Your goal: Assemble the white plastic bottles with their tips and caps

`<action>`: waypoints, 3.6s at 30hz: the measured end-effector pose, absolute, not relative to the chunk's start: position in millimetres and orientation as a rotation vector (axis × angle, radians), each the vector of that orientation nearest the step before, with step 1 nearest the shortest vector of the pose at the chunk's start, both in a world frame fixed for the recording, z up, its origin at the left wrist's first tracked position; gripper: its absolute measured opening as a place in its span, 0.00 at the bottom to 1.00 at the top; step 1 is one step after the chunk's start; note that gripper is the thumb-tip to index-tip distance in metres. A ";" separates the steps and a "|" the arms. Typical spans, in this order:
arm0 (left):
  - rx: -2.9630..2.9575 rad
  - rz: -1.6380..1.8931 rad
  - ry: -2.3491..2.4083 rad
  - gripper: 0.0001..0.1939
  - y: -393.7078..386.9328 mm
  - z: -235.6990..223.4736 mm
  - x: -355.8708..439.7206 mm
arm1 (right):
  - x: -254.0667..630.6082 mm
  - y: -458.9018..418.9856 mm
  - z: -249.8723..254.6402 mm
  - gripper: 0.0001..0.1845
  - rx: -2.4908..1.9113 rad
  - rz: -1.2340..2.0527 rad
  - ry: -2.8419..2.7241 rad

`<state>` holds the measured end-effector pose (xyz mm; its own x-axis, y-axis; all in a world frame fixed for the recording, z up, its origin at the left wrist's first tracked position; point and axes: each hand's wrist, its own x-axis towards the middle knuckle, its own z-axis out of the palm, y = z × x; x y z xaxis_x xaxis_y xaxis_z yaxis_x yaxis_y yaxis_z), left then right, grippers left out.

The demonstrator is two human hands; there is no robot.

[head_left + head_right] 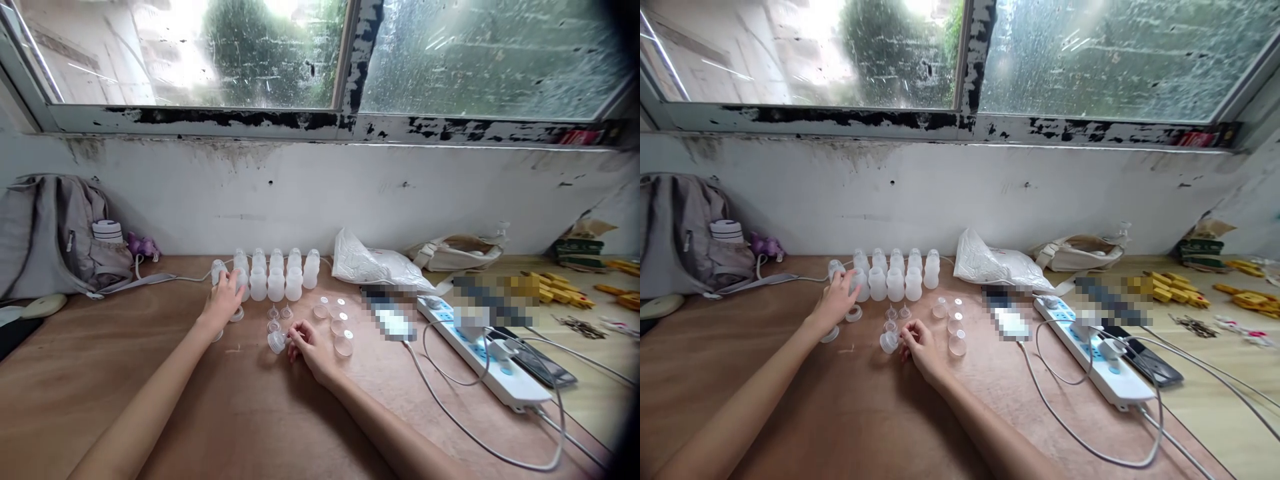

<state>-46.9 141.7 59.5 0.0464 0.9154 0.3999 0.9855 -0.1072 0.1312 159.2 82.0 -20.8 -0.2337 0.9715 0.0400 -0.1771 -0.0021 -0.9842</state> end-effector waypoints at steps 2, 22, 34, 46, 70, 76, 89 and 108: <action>-2.152 -0.560 -1.973 0.16 144.9 58.3 -47.9 | 159.0 82.2 -21.1 0.15 -0.947 1.437 -1.259; -2.443 -1.235 -1.831 0.09 75.0 60.0 -48.2 | 158.0 81.8 -19.9 0.15 -0.964 1.399 -1.259; -2.811 -1.812 -1.956 0.34 64.2 -1.9 -27.5 | 159.2 80.3 -16.9 0.15 -0.932 1.393 -1.144; -2.979 -2.165 -2.028 0.22 55.2 13.5 -38.2 | 160.2 81.5 -16.1 0.13 -0.869 1.445 -0.961; -2.817 -1.759 -2.213 0.13 57.1 7.5 -43.7 | 162.5 82.5 -15.7 0.14 -0.879 1.562 -0.993; -2.839 -1.779 -2.252 0.14 58.7 7.7 -46.9 | 162.3 83.4 -18.6 0.10 -0.873 1.546 -1.105; -2.971 -1.850 -2.256 0.15 62.8 5.2 -55.0 | 159.5 77.5 -14.5 0.15 -0.996 1.366 -1.354; -3.002 -1.997 -2.466 0.16 58.8 11.5 -50.7 | 154.9 70.7 -11.2 0.21 -0.927 1.567 -1.522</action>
<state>-50.7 58.8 11.5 0.2942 0.9492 -0.1114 0.0886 0.0890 0.9921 154.9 70.7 -11.2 -0.4570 0.8894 0.0025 -0.0285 -0.0119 -0.9995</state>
